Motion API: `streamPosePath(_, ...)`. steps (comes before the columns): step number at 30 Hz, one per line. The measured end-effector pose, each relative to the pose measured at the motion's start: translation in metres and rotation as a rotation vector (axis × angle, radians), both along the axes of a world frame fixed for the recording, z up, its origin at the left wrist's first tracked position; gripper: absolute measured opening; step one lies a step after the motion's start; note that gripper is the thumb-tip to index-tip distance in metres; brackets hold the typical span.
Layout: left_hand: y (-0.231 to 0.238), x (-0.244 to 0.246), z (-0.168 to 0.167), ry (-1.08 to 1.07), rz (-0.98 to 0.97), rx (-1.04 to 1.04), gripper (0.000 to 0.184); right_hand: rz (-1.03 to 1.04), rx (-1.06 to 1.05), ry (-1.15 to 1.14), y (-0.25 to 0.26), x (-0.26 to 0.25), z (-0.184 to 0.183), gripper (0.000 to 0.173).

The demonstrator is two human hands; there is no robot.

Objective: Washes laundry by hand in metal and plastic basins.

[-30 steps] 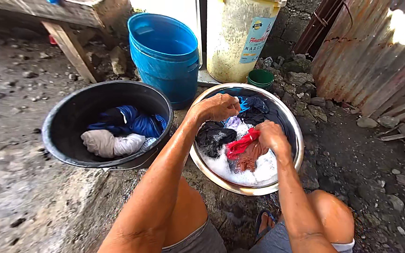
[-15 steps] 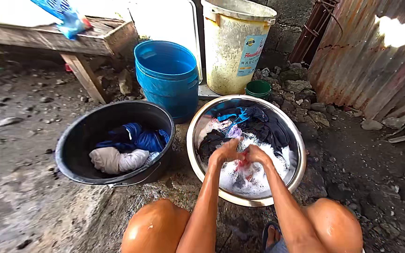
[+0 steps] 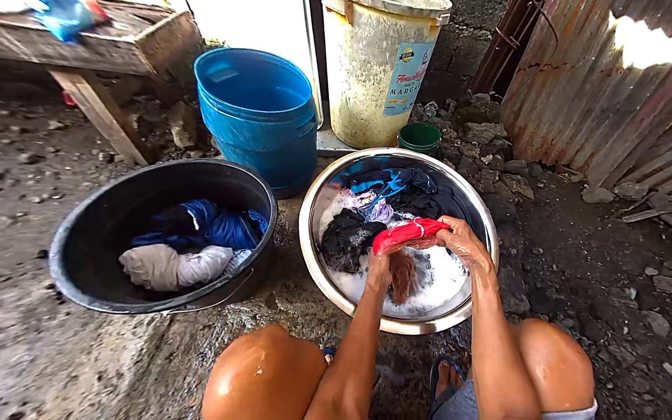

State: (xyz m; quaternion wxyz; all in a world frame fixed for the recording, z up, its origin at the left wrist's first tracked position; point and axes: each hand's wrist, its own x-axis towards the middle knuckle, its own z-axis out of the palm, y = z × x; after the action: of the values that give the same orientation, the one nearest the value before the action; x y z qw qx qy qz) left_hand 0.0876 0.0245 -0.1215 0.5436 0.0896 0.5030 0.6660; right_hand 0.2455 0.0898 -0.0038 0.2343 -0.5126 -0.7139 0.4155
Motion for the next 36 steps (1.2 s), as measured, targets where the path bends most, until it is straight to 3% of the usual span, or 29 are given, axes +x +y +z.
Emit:
streamPosePath(4,0.021,-0.011,0.022,0.074,0.02,0.103,0.046,-0.317,-0.564,0.281,-0.008,-0.014,-0.079,0.064)
streamPosePath(7,0.024,-0.008,0.033,0.254,-0.08,0.208,0.069,-0.379,-0.831,0.641,-0.026,-0.052,-0.105,0.089)
streamPosePath(9,0.024,-0.006,0.037,0.254,-0.112,0.305,0.081,-0.436,-0.838,0.93,-0.035,-0.074,-0.097,0.088)
streamPosePath(10,0.023,-0.005,0.038,0.205,-0.122,0.352,0.078,-0.493,-0.781,1.096,-0.036,-0.083,-0.091,0.081)
streamPosePath(12,0.018,0.0,0.042,-0.006,-0.096,0.368,0.053,-0.574,-0.631,1.32,-0.03,-0.089,-0.08,0.058)
streamPosePath(13,0.015,0.003,0.048,-0.145,-0.027,0.319,0.042,-0.6,-0.569,1.32,-0.025,-0.089,-0.075,0.047)
streamPosePath(15,0.014,0.005,0.056,-0.348,0.12,0.199,0.035,-0.66,-0.463,1.212,-0.016,-0.089,-0.064,0.035)
streamPosePath(18,0.012,0.005,0.054,-0.324,0.149,0.133,0.028,-0.761,-0.384,1.118,-0.011,-0.092,-0.056,0.033)
streamPosePath(21,-0.002,-0.005,0.041,-0.096,-0.182,0.113,0.025,-0.804,-0.356,1.134,-0.011,-0.081,-0.063,0.031)
streamPosePath(23,-0.011,-0.016,0.03,0.044,-0.493,0.134,0.042,-0.779,-0.345,1.132,-0.011,-0.069,-0.062,0.031)
streamPosePath(25,-0.017,-0.01,0.033,0.051,-0.59,0.213,0.056,-0.71,-0.328,1.106,-0.012,-0.059,-0.059,0.032)
streamPosePath(27,-0.01,0.009,0.045,-0.078,-0.368,0.26,0.034,-0.623,-0.312,1.108,-0.015,-0.06,-0.051,0.032)
streamPosePath(30,0.007,0.008,0.077,-0.456,-0.012,0.243,0.048,-0.519,-0.237,1.085,-0.023,-0.078,-0.038,0.027)
streamPosePath(31,0.01,0.005,0.087,-0.532,0.039,0.209,0.044,-0.47,-0.162,1.06,-0.024,-0.081,-0.035,0.027)
streamPosePath(34,0.011,-0.002,0.104,-0.57,-0.088,0.185,0.032,-0.143,0.085,0.957,-0.013,-0.071,-0.022,0.046)
streamPosePath(36,0.01,-0.003,0.116,-0.545,-0.176,0.173,0.029,0.038,0.082,0.916,-0.005,-0.06,-0.009,0.052)
